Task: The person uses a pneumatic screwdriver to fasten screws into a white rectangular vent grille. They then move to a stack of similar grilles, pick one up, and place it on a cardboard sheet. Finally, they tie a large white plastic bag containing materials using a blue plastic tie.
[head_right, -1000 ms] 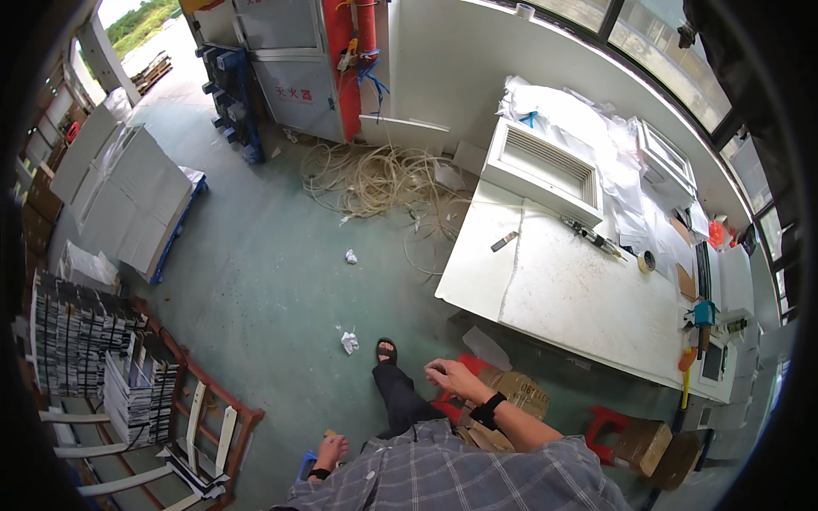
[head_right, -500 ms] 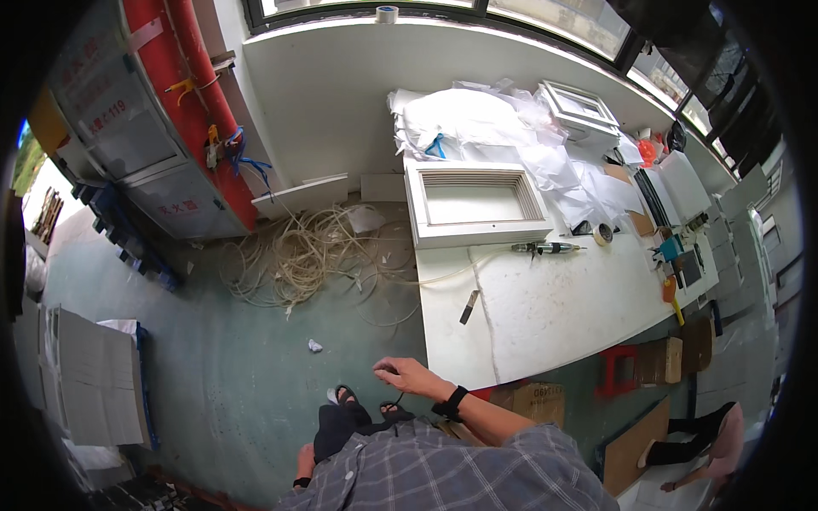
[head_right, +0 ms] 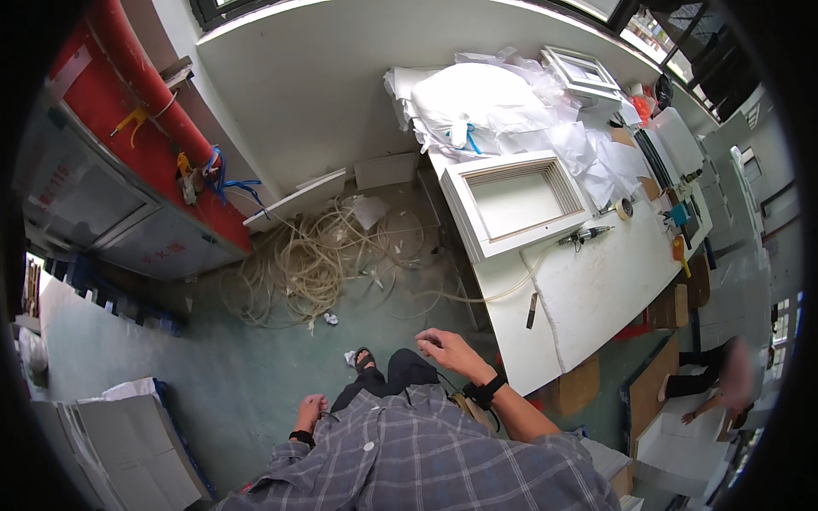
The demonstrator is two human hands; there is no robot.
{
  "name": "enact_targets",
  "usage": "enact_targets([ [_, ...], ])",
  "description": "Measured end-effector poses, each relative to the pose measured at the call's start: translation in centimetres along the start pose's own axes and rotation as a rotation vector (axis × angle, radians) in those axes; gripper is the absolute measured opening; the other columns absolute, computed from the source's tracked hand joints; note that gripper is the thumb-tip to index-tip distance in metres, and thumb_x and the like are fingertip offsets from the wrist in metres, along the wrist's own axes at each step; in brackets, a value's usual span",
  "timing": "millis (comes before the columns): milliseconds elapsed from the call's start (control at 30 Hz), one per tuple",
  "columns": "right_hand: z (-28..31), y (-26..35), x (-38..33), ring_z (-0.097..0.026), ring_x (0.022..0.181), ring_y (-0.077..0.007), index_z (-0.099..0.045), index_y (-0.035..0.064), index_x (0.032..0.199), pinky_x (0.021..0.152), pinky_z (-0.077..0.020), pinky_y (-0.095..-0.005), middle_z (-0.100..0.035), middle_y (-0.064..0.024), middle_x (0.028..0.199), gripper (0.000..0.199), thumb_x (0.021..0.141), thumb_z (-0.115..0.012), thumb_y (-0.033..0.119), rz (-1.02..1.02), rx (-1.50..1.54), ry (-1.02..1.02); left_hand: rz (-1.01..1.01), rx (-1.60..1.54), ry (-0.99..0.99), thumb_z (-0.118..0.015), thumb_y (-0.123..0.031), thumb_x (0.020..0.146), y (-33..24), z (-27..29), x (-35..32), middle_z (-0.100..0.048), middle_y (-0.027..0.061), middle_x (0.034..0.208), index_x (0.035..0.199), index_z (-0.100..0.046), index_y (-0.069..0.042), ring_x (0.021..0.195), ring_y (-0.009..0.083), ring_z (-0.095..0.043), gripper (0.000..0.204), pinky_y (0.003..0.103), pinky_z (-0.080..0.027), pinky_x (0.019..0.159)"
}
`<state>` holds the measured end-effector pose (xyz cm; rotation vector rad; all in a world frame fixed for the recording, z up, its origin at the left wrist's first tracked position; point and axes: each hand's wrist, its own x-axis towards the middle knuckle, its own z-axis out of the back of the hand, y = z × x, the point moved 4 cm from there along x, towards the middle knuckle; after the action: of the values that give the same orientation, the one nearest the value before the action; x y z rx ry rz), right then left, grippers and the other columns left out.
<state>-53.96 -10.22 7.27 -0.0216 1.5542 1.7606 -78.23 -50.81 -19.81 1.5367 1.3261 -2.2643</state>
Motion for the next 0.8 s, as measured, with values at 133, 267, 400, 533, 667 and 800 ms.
enact_targets([
  [133, 0.3, 2.9, 2.0, -0.068, 0.091, -0.0162, -0.065, -0.0031, 0.124, 0.083, -0.0527, -0.0300, -0.072, -0.0098, 0.097, 0.038, 0.102, -0.059, 0.027, -0.020, 0.089, -0.120, 0.022, 0.059, 0.066, -0.061, -0.021, 0.099, -6.8, 0.4, 4.6, -0.072, 0.0078, 0.093, 0.109, -0.069, -0.003, 0.075, 0.0137, -0.067, 0.022, 0.028, -0.054, 0.062],
  [267, 1.0, 4.2, 4.7, -0.068, 0.090, -0.0161, -0.065, -0.0009, 0.125, 0.082, -0.0535, -0.0303, -0.072, -0.0097, 0.097, 0.037, 0.103, -0.060, 0.028, -0.050, 0.131, -0.151, 0.001, 0.131, 0.161, -0.061, -0.021, 0.100, -14.0, -1.6, 9.6, -0.072, 0.0073, 0.094, 0.110, -0.068, -0.003, 0.077, 0.0139, -0.067, 0.022, 0.027, -0.055, 0.066],
  [400, 3.0, 5.5, 8.5, -0.068, 0.089, -0.0163, -0.066, -0.0001, 0.124, 0.081, -0.0538, -0.0306, -0.072, -0.0099, 0.096, 0.036, 0.103, -0.060, 0.028, -0.016, 0.192, -0.222, -0.055, 0.193, 0.214, -0.061, -0.022, 0.101, -22.8, -3.8, 13.8, -0.072, 0.0076, 0.096, 0.111, -0.068, -0.003, 0.079, 0.0138, -0.067, 0.023, 0.027, -0.055, 0.069],
  [533, 5.9, 6.6, 13.1, -0.069, 0.088, -0.0166, -0.067, 0.0009, 0.124, 0.081, -0.0540, -0.0309, -0.072, -0.0103, 0.096, 0.035, 0.103, -0.059, 0.027, 0.008, 0.220, -0.291, -0.085, 0.274, 0.222, -0.061, -0.021, 0.102, -30.4, -5.0, 16.2, -0.073, 0.0083, 0.098, 0.112, -0.068, -0.003, 0.081, 0.0140, -0.068, 0.022, 0.027, -0.055, 0.070],
  [667, 9.2, 8.4, 16.9, -0.069, 0.088, -0.0167, -0.066, 0.0012, 0.125, 0.080, -0.0542, -0.0312, -0.073, -0.0096, 0.096, 0.035, 0.103, -0.058, 0.027, 0.045, 0.299, -0.372, -0.159, 0.439, 0.267, -0.060, -0.021, 0.103, -37.6, -5.1, 18.9, -0.073, 0.0091, 0.100, 0.115, -0.066, -0.003, 0.082, 0.0144, -0.069, 0.022, 0.028, -0.057, 0.073],
  [800, 11.3, 8.9, 17.8, -0.070, 0.088, -0.0169, -0.066, 0.0012, 0.125, 0.080, -0.0545, -0.0317, -0.074, -0.0094, 0.098, 0.035, 0.103, -0.059, 0.028, 0.035, 0.354, -0.443, -0.306, 0.436, 0.278, -0.059, -0.019, 0.104, -46.1, -6.2, 21.1, -0.072, 0.0075, 0.100, 0.116, -0.066, -0.002, 0.083, 0.0120, -0.067, 0.022, 0.026, -0.055, 0.071],
])
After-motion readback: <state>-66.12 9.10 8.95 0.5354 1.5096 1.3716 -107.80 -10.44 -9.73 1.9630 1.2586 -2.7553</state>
